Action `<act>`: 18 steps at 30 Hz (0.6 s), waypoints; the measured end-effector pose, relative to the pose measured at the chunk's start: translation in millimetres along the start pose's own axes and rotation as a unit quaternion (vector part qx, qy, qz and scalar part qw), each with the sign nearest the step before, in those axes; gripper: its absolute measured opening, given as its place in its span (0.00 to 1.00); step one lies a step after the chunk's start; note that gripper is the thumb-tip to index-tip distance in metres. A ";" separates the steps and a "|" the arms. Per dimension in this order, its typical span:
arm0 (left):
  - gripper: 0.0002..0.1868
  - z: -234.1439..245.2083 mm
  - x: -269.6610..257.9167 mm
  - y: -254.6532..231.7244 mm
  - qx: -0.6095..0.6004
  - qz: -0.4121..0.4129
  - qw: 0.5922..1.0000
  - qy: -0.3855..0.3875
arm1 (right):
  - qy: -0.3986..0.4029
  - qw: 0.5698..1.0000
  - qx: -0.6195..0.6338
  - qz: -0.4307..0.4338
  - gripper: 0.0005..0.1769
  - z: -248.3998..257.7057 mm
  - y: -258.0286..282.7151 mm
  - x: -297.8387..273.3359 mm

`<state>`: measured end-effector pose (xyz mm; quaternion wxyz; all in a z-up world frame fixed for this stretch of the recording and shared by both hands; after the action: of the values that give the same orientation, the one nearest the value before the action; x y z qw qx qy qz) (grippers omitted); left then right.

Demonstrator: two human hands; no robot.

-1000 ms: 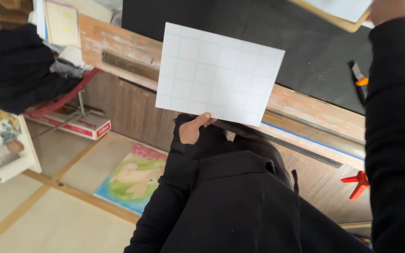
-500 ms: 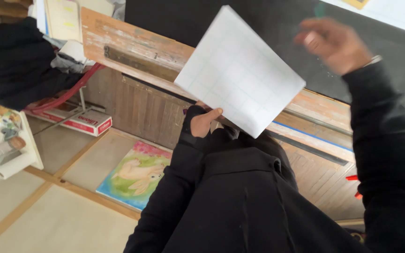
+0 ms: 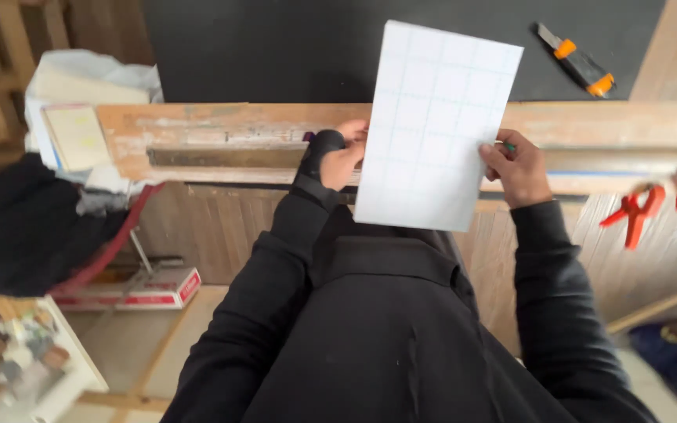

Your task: Cutting a sheet of paper to the correct size for a picture frame using a utility knife and a straight edge.

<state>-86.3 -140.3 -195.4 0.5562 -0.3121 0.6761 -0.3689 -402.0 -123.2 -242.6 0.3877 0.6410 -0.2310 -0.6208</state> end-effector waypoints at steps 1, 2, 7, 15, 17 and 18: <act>0.18 2.3 2.9 -2.0 0.019 -0.020 1.000 0.010 | -0.031 0.996 0.081 0.000 0.15 -1.9 -14.6 -8.9; 0.17 5.1 5.8 -4.4 0.038 -0.040 0.998 0.021 | -0.061 0.985 0.161 0.003 0.14 -5.0 -29.0 -17.8; 0.18 52.1 5.7 -12.7 0.085 -0.021 0.994 0.064 | -0.169 0.931 0.324 0.000 0.10 -66.4 -69.1 -54.7; 0.25 148.9 -10.7 28.1 0.412 -0.046 0.908 0.066 | -0.208 0.877 0.429 -0.057 0.11 -207.0 -149.6 -94.6; 0.35 160.1 -18.2 44.3 0.675 -0.117 0.723 0.094 | -0.235 0.855 0.457 -0.067 0.13 -230.6 -180.1 -103.5; 0.35 172.8 -15.2 60.7 0.674 -0.116 0.723 0.097 | -0.237 0.855 0.457 -0.069 0.13 -237.9 -194.1 -108.0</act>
<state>85.6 -121.5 -257.7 0.5042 0.1064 0.2573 -0.8175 -219.3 125.8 -345.1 -0.0587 0.5938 -0.5288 -0.6035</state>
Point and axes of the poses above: each hand's wrist, its own x-axis towards the middle knuckle, its own z-axis out of the back of the hand, y = z × x, the point moved 10 cm from there along x, towards the middle knuckle
